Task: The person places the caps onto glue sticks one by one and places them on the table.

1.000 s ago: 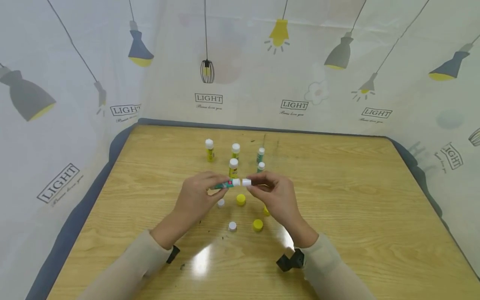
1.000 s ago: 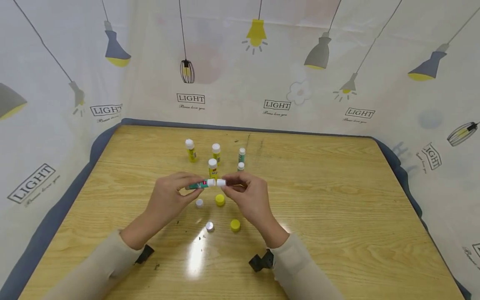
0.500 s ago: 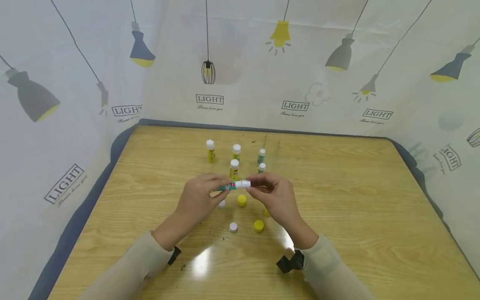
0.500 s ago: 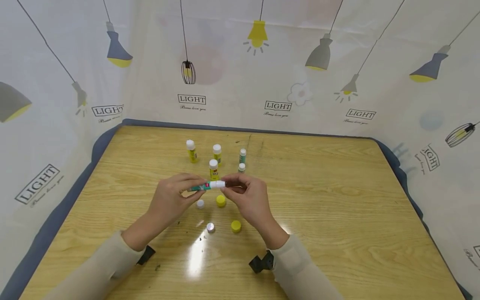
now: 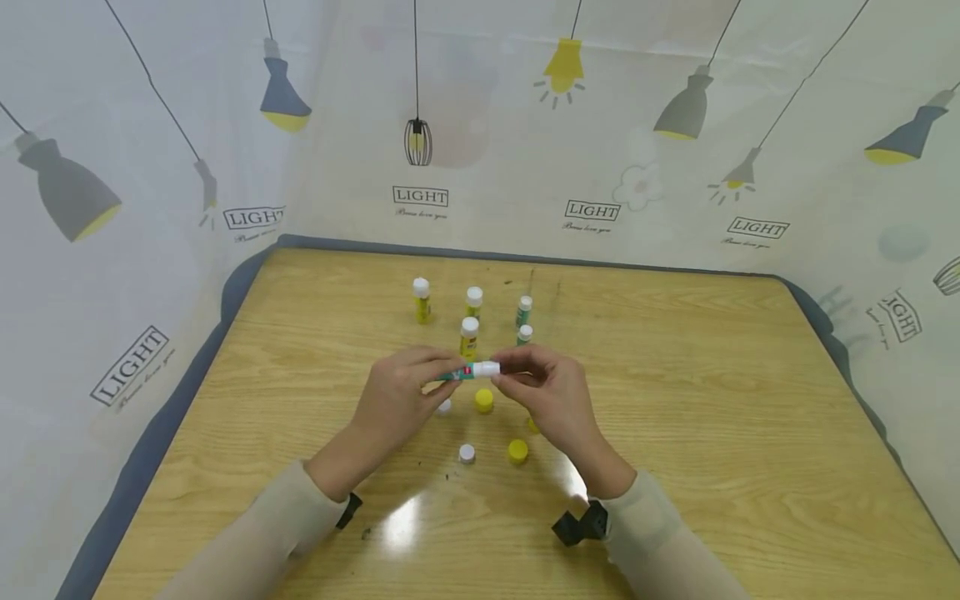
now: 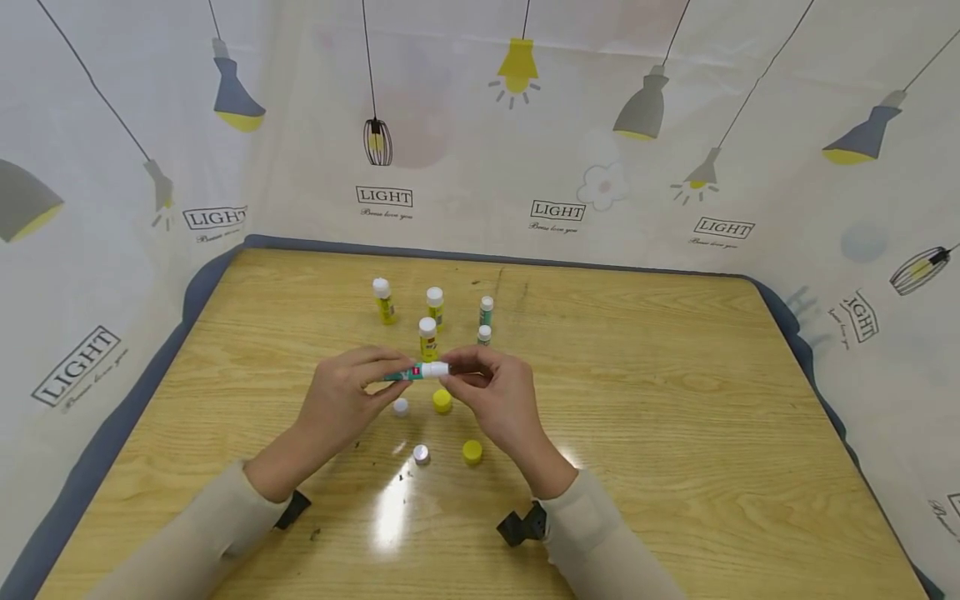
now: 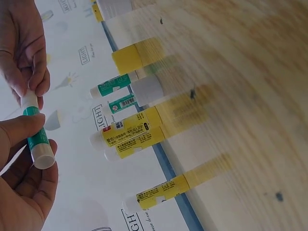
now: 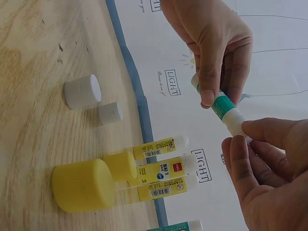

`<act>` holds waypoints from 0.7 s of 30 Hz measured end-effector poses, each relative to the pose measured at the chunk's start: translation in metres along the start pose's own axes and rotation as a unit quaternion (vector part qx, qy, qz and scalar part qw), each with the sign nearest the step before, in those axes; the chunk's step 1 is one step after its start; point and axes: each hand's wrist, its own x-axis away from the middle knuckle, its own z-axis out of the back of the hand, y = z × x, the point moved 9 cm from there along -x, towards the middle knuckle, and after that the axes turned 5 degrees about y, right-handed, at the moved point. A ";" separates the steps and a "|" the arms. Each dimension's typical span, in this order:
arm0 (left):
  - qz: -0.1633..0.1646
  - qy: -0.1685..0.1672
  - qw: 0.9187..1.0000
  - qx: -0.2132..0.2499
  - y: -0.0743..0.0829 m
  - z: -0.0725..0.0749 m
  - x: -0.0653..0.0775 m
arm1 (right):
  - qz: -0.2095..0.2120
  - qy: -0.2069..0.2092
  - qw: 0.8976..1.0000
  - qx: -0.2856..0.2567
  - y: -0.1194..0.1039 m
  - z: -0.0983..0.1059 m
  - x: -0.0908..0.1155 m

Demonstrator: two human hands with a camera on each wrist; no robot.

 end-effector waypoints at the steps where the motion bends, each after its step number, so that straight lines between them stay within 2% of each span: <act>1: -0.002 0.000 1.000 -0.002 0.000 0.000 0.000 | 0.000 0.000 1.000 0.000 0.000 0.000 0.000; 14: -0.020 0.004 1.000 -0.008 0.005 0.000 -0.001 | 0.003 0.002 1.000 0.002 -0.001 -0.001 0.001; 21: -0.018 0.002 1.000 -0.011 0.006 0.000 -0.001 | 0.005 -0.003 1.000 0.003 0.001 -0.004 0.000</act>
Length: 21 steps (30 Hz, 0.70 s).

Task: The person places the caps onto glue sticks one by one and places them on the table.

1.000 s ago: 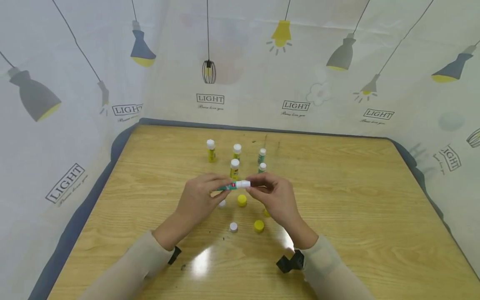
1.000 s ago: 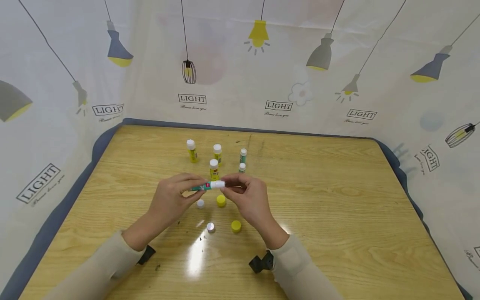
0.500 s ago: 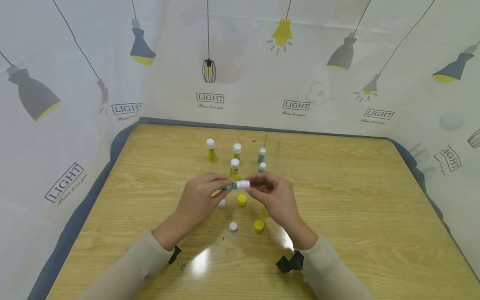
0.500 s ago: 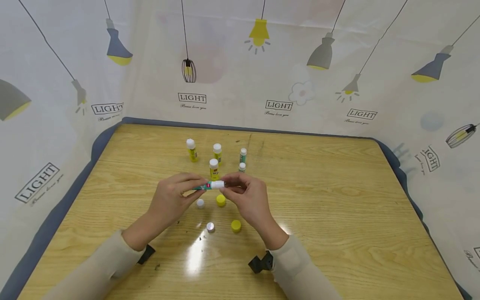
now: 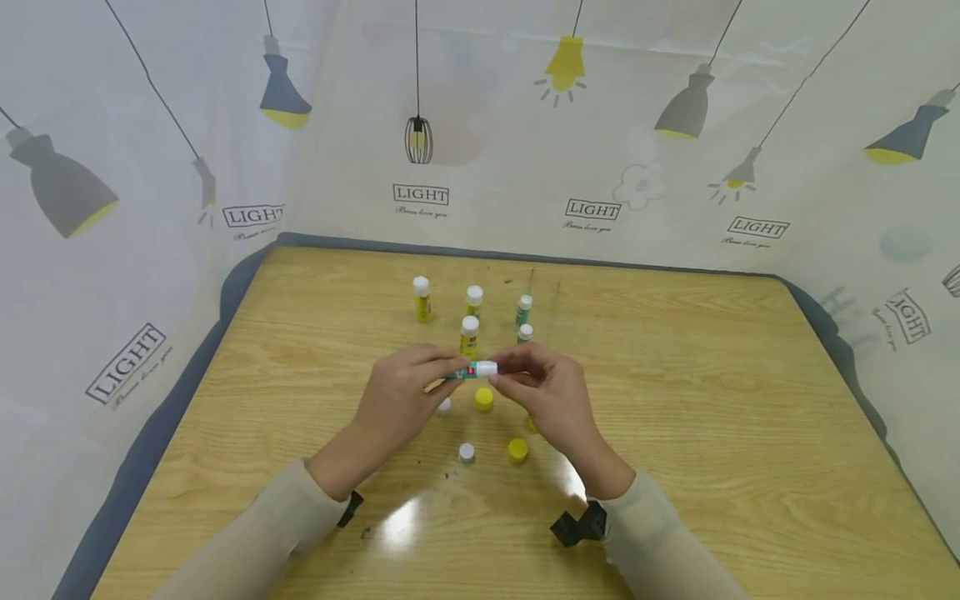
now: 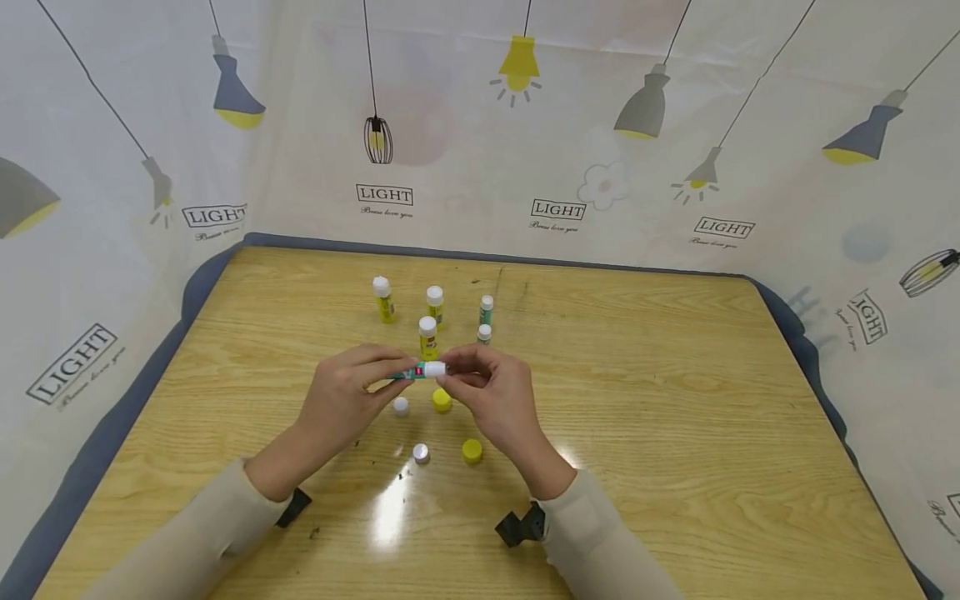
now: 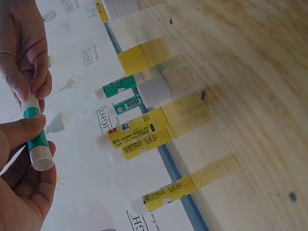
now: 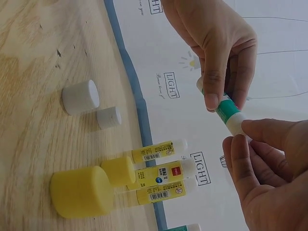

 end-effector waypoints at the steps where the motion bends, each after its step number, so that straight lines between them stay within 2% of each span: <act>1: 0.000 0.000 1.000 -0.001 0.000 0.000 0.000 | 0.000 0.000 1.000 0.000 0.000 0.000 0.000; 21: 0.005 0.005 1.000 0.010 0.000 -0.002 0.000 | -0.012 0.013 1.000 -0.003 0.001 0.002 0.001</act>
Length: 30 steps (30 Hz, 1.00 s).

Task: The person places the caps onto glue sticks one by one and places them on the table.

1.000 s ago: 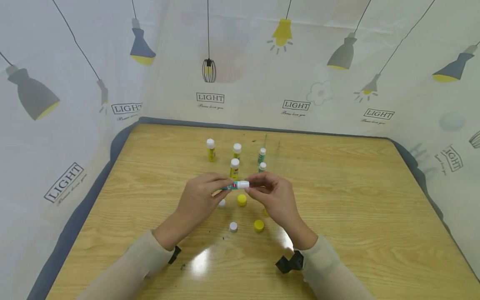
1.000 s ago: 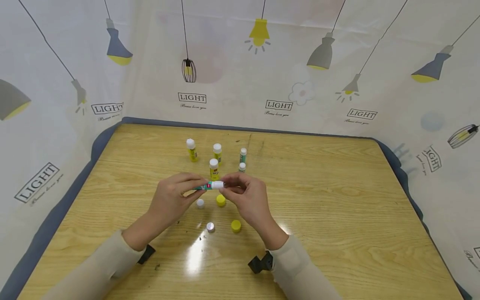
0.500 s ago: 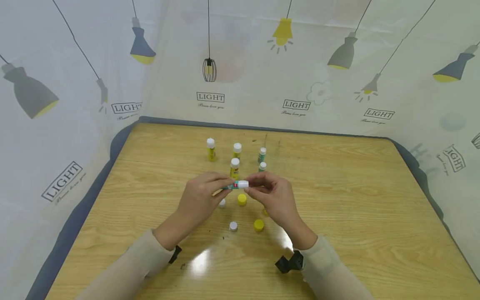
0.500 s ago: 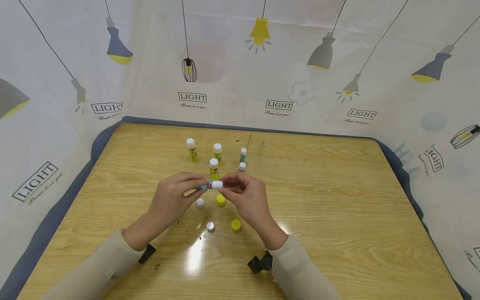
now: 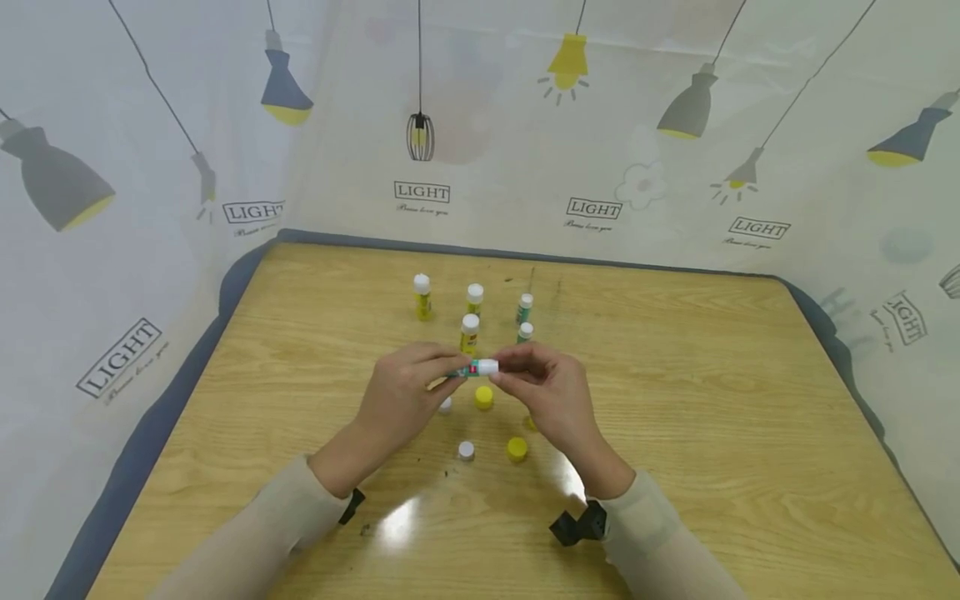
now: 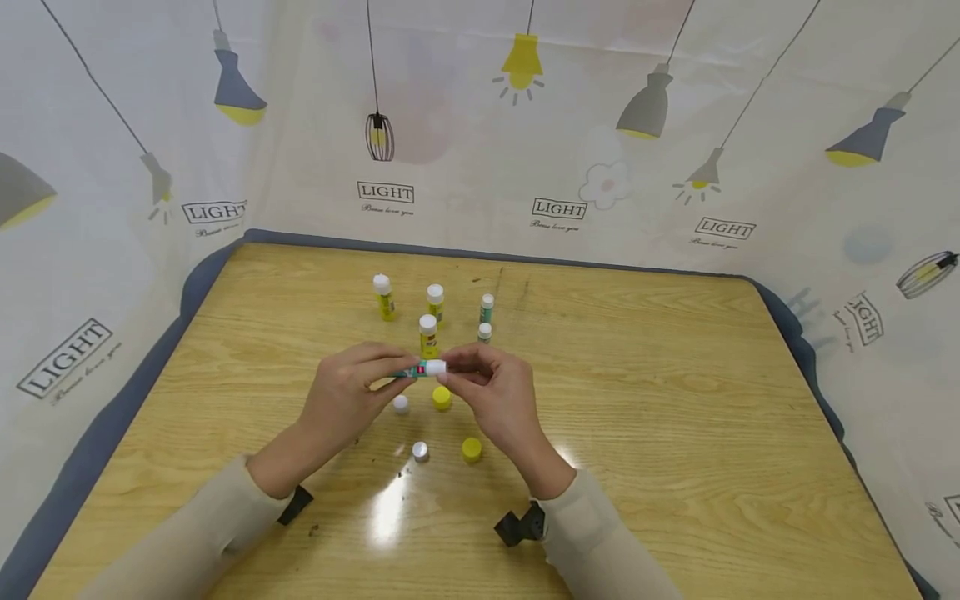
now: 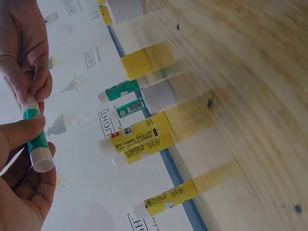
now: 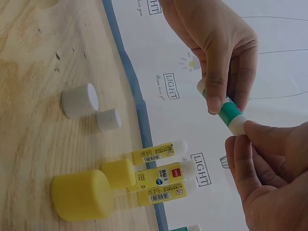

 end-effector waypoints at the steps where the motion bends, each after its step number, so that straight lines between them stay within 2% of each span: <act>1: 0.001 0.000 1.000 0.000 0.000 0.000 0.000 | -0.003 0.003 1.000 -0.002 0.000 0.000 0.000; 16: -0.002 0.011 1.000 -0.005 0.004 0.000 -0.001 | -0.026 0.050 0.998 -0.031 0.008 0.001 -0.001; 24: -0.014 0.019 0.999 -0.026 0.005 -0.003 -0.001 | -0.038 0.052 0.998 -0.026 0.010 0.002 0.000; 30: -0.011 0.014 1.000 -0.022 0.004 -0.004 -0.001 | -0.052 0.045 0.997 -0.022 0.012 0.002 0.001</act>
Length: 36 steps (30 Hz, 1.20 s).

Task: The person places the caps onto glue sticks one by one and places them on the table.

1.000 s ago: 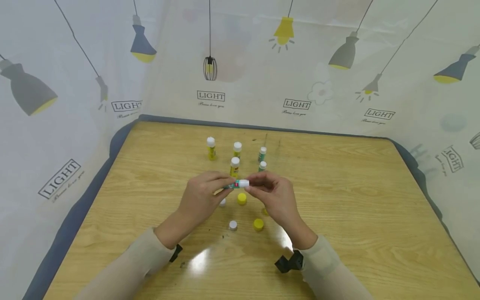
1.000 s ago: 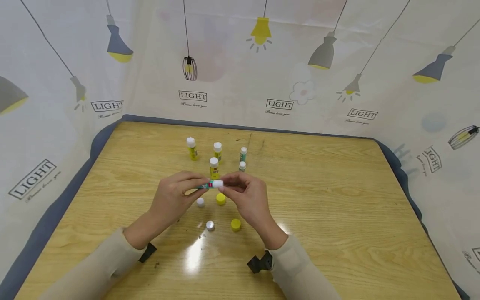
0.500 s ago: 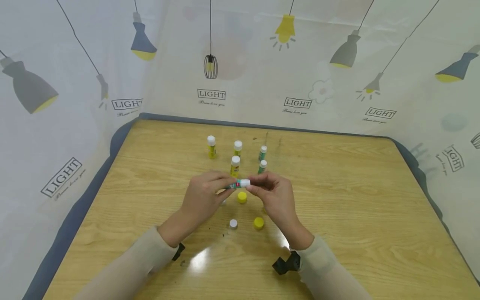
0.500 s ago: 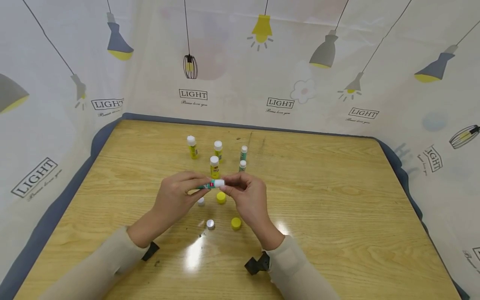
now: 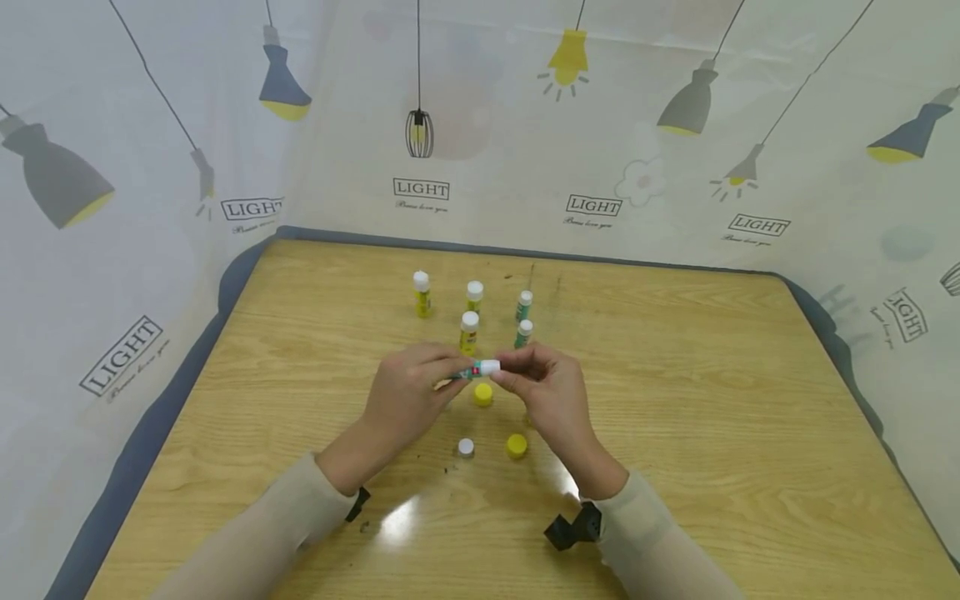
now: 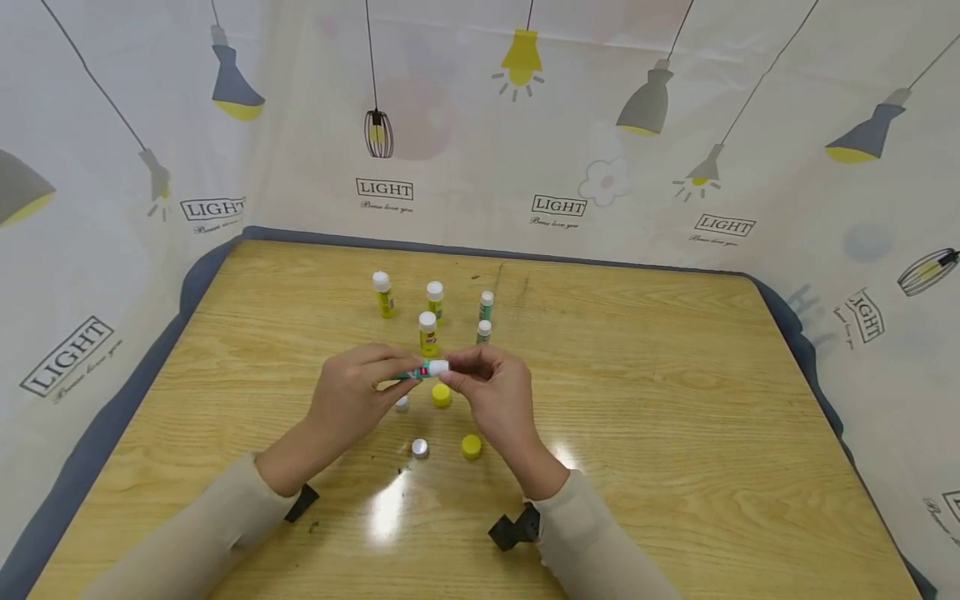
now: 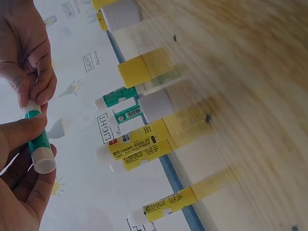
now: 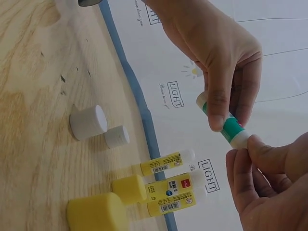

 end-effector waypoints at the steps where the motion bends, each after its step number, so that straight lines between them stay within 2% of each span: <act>1: 0.002 -0.002 1.000 0.002 0.000 0.000 0.000 | -0.001 -0.005 1.000 0.000 0.000 0.000 0.000; 7: 0.013 -0.014 1.000 0.013 -0.005 -0.001 0.002 | -0.004 -0.038 0.999 -0.003 -0.002 -0.002 0.001; 15: 0.015 -0.027 0.999 0.037 -0.005 -0.004 0.002 | 0.006 -0.060 0.998 -0.001 -0.008 -0.001 0.000; 24: 0.001 -0.036 0.997 0.064 -0.002 -0.004 0.002 | 0.001 -0.058 0.998 0.004 -0.011 0.005 0.000; 36: -0.004 -0.041 0.998 0.053 0.001 -0.002 -0.001 | 0.009 -0.049 0.999 0.001 -0.017 0.013 0.000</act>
